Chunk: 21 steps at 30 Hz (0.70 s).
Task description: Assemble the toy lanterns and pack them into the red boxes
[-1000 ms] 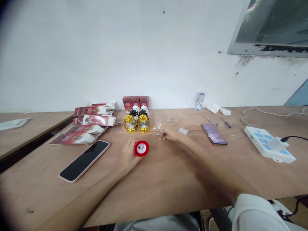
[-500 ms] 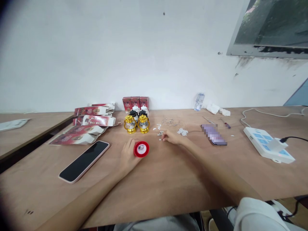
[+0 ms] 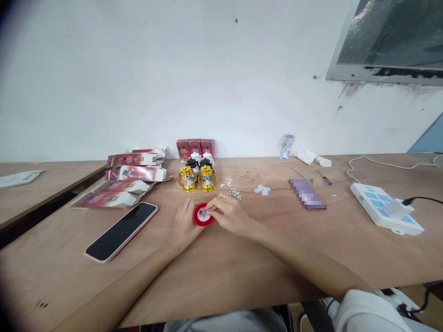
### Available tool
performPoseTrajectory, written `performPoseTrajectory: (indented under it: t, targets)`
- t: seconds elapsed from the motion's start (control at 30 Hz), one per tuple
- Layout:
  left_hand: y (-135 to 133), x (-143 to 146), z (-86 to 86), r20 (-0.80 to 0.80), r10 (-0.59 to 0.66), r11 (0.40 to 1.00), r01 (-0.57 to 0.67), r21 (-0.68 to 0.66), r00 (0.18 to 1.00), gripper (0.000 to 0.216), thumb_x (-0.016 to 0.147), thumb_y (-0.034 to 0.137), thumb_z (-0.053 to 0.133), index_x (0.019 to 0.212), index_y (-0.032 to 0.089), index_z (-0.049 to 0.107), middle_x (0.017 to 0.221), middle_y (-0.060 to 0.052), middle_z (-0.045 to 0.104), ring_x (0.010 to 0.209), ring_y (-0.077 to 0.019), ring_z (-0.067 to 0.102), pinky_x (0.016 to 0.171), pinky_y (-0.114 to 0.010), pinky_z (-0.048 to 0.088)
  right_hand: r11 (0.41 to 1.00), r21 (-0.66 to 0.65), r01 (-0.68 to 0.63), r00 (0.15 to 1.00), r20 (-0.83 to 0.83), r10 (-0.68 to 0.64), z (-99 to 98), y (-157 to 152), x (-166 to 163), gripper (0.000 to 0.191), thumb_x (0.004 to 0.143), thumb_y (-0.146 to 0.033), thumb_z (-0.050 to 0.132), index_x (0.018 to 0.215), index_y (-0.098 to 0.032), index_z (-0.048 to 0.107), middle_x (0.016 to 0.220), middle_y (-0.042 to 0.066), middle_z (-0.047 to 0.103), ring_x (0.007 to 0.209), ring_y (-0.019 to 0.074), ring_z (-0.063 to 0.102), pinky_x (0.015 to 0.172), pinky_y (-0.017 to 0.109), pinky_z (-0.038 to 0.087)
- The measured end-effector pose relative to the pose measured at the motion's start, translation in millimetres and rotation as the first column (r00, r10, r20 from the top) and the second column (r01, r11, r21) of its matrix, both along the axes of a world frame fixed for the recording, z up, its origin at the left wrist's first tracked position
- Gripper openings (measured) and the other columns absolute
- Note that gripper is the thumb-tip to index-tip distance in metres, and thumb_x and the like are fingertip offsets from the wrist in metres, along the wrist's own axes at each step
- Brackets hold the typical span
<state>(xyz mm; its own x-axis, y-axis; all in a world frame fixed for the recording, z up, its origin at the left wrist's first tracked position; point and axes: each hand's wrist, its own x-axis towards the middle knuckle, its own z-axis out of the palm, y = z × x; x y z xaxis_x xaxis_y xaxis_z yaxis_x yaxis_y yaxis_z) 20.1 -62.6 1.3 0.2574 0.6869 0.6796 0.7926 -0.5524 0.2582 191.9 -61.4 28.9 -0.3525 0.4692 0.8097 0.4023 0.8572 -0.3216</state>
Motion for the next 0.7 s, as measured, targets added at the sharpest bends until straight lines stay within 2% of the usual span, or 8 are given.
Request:
performPoseTrajectory:
  t: [0.2, 0.3, 0.43, 0.6, 0.7]
  targets:
    - [1, 0, -0.7, -0.002, 0.021, 1.0, -0.021, -0.008, 1.0, 0.02, 0.075, 0.028, 0.061, 0.09, 0.02, 0.05, 0.089, -0.004, 0.061, 0.082, -0.022, 0.059, 0.068, -0.031, 0.042, 0.993, -0.099, 0.057, 0.994, 0.094, -0.048, 9.6, 1, -5, 0.011, 0.081, -0.014, 0.061, 0.071, -0.02, 0.061, 0.069, 0.0, 0.064, 0.069, 0.0138, 0.058, 0.065, 0.026, 0.046]
    - [1, 0, -0.3, -0.008, 0.026, 1.0, -0.026, -0.013, 1.0, 0.021, 0.074, 0.027, 0.062, 0.09, 0.021, 0.049, 0.089, -0.004, 0.061, 0.082, -0.0223, 0.06, 0.068, -0.031, 0.042, 0.994, -0.092, 0.051, 0.989, 0.14, -0.038, 16.0, 1, -6, 0.013, 0.08, -0.012, 0.06, 0.07, -0.02, 0.06, 0.069, -0.001, 0.064, 0.068, 0.0134, 0.057, 0.063, 0.025, 0.045]
    - [0, 0, 1.3, -0.008, 0.034, 0.999, -0.034, -0.016, 0.999, 0.022, 0.074, 0.026, 0.062, 0.091, 0.021, 0.049, 0.089, -0.004, 0.061, 0.083, -0.0228, 0.06, 0.068, -0.032, 0.042, 0.998, 0.054, 0.025, 0.979, 0.203, -0.035, 15.9, 0, -6, 0.015, 0.087, -0.013, 0.051, 0.077, -0.019, 0.061, 0.073, 0.003, 0.065, 0.069, 0.015, 0.055, 0.064, 0.026, 0.044]
    - [-1, 0, 3.7, -0.011, 0.027, 0.999, -0.027, -0.017, 1.0, 0.02, 0.075, 0.023, 0.06, 0.091, 0.02, 0.049, 0.09, -0.005, 0.061, 0.084, -0.023, 0.06, 0.069, -0.032, 0.043, 0.973, 0.232, 0.009, 0.941, 0.328, -0.087, 15.5, -5, -4, 0.023, 0.09, -0.009, 0.041, 0.082, -0.016, 0.062, 0.065, 0.005, 0.061, 0.066, 0.0172, 0.049, 0.062, 0.027, 0.041]
    - [-2, 1, 4.1, -0.037, 0.03, 0.999, -0.03, -0.015, 0.999, 0.021, 0.074, 0.023, 0.059, 0.092, 0.02, 0.049, 0.09, -0.005, 0.062, 0.084, -0.0235, 0.06, 0.068, -0.033, 0.043, 0.963, 0.267, 0.015, 0.927, 0.357, -0.113, 16.0, -6, -5, 0.027, 0.091, -0.008, 0.038, 0.081, -0.018, 0.062, 0.064, 0.004, 0.06, 0.066, 0.0172, 0.047, 0.062, 0.027, 0.041]
